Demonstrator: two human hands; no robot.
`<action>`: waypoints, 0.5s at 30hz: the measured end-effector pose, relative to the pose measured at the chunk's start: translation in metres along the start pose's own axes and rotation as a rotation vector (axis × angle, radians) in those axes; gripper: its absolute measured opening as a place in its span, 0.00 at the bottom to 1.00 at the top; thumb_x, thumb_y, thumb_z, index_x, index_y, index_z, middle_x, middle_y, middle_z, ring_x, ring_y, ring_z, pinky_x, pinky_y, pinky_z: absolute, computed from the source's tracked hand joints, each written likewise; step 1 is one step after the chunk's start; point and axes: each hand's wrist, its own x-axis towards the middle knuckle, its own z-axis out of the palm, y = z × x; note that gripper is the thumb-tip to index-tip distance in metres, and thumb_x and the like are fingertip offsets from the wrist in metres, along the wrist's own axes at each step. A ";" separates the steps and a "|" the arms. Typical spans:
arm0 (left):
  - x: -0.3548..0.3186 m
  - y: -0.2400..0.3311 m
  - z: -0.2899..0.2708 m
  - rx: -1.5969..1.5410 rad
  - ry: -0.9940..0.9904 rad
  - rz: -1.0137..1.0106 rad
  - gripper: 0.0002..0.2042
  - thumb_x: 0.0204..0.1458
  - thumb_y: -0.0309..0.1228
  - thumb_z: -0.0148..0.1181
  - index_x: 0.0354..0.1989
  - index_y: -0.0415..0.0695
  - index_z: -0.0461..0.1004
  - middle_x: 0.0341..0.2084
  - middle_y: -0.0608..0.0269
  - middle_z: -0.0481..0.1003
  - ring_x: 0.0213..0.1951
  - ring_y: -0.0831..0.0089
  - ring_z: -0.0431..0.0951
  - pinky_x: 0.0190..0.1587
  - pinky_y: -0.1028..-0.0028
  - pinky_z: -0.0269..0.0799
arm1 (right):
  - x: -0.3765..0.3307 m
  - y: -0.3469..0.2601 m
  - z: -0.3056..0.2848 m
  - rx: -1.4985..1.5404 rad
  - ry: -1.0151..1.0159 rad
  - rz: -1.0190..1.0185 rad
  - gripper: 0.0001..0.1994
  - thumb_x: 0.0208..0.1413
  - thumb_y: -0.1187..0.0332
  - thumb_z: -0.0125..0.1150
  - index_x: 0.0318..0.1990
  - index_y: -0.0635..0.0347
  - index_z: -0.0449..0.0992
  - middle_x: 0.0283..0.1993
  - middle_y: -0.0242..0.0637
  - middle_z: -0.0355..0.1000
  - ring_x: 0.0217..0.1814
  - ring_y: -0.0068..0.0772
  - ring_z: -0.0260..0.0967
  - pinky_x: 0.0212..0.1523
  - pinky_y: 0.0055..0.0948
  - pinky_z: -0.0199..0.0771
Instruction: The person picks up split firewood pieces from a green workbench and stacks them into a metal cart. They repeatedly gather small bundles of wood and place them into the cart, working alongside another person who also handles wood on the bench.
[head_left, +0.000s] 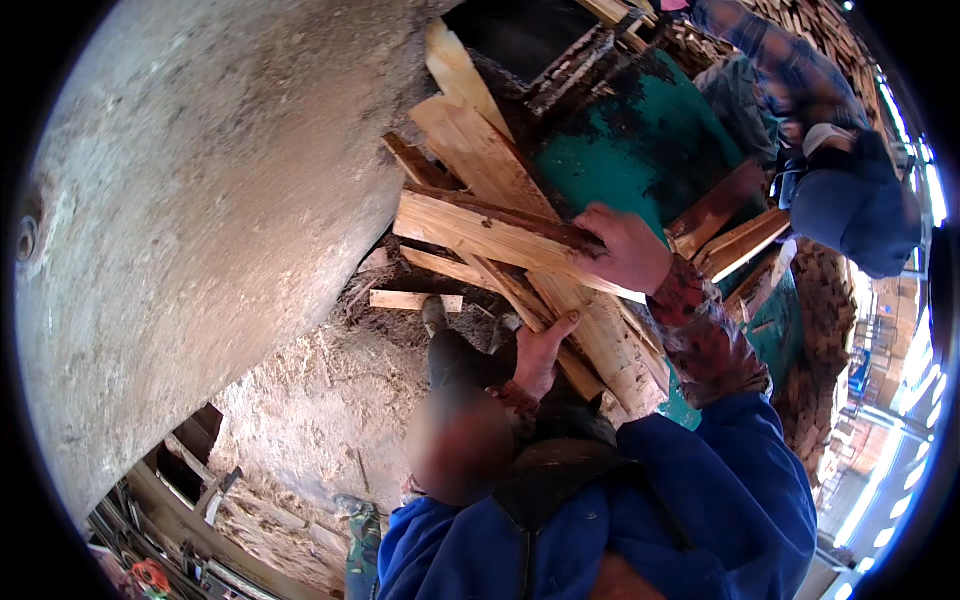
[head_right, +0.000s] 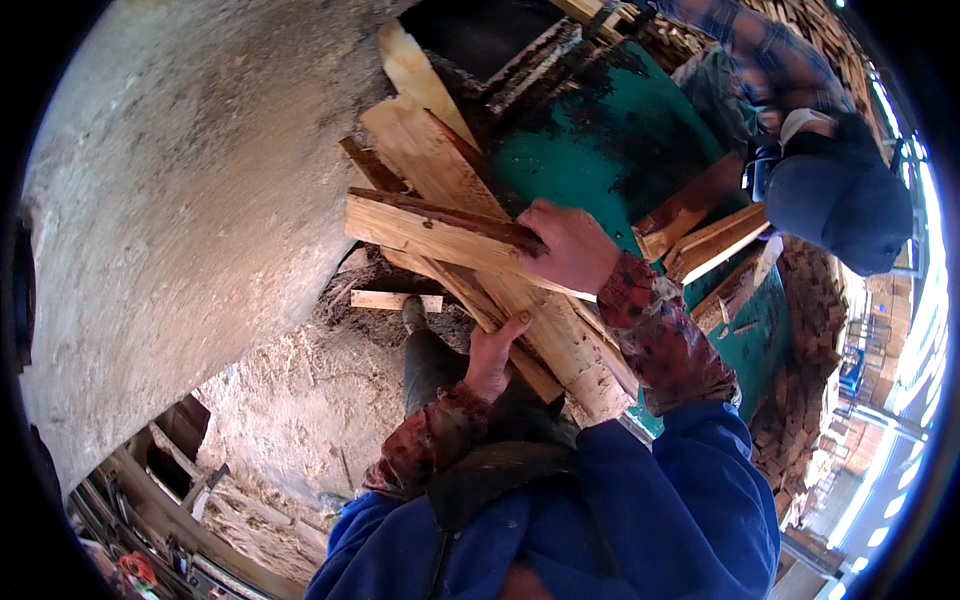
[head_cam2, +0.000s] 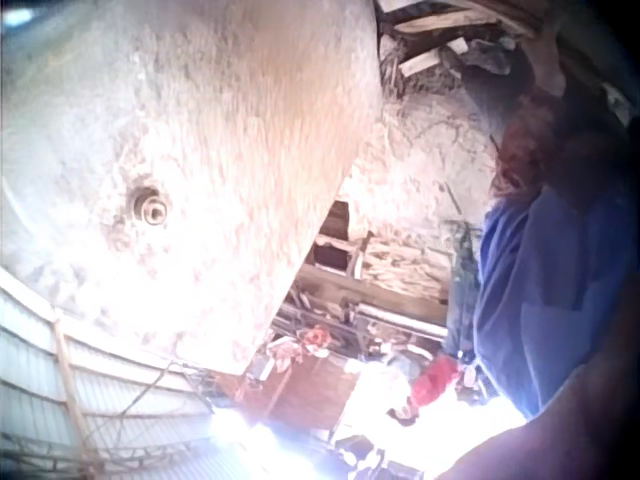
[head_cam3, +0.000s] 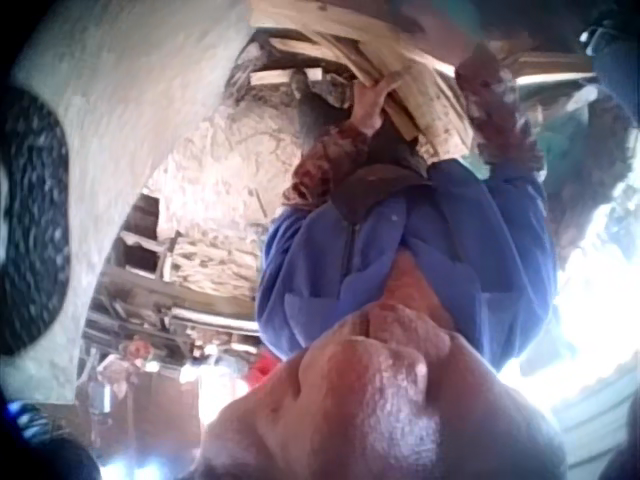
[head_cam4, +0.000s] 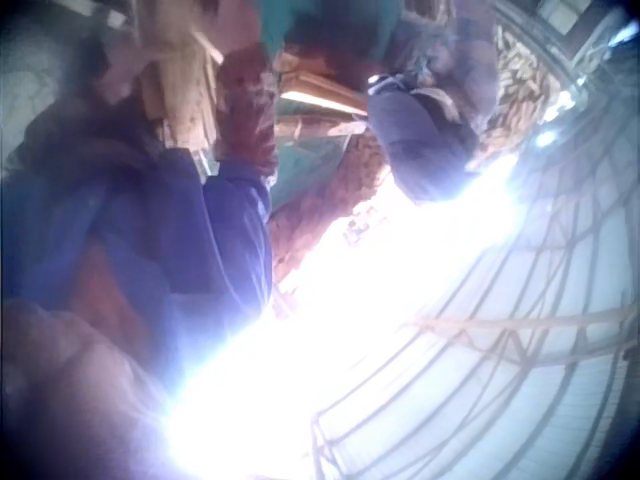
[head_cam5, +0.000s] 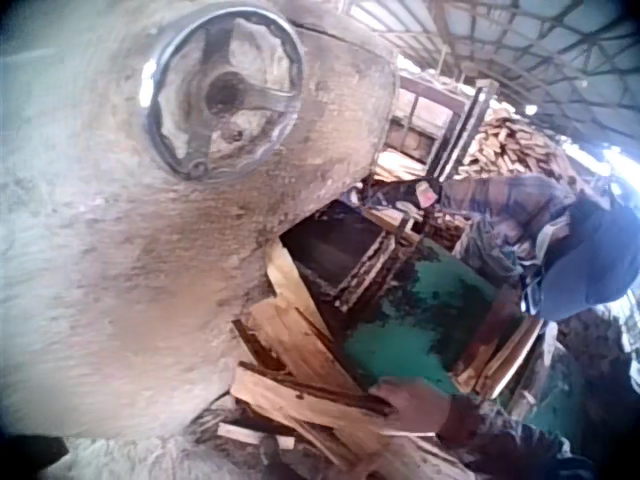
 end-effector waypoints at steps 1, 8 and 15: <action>0.000 0.000 -0.001 0.007 0.002 -0.012 0.21 0.52 0.28 0.67 0.53 0.39 0.70 0.46 0.64 0.75 0.48 0.72 0.75 0.53 0.68 0.72 | 0.012 -0.001 0.007 0.040 0.027 -0.025 0.20 0.45 0.66 0.71 0.44 0.65 0.73 0.34 0.44 0.68 0.33 0.45 0.72 0.33 0.39 0.71; 0.000 -0.001 -0.007 0.013 -0.009 -0.071 0.21 0.51 0.26 0.68 0.54 0.40 0.70 0.47 0.64 0.75 0.48 0.73 0.75 0.53 0.69 0.72 | 0.051 -0.015 0.011 0.159 -0.173 -0.185 0.19 0.44 0.65 0.73 0.41 0.65 0.75 0.35 0.44 0.67 0.33 0.46 0.69 0.34 0.38 0.69; 0.004 0.003 -0.010 0.036 -0.036 -0.071 0.23 0.50 0.25 0.68 0.55 0.39 0.69 0.48 0.62 0.75 0.49 0.72 0.75 0.53 0.68 0.72 | 0.020 -0.045 -0.045 0.090 -0.094 -0.063 0.17 0.43 0.69 0.72 0.40 0.67 0.75 0.35 0.43 0.65 0.34 0.48 0.68 0.34 0.37 0.68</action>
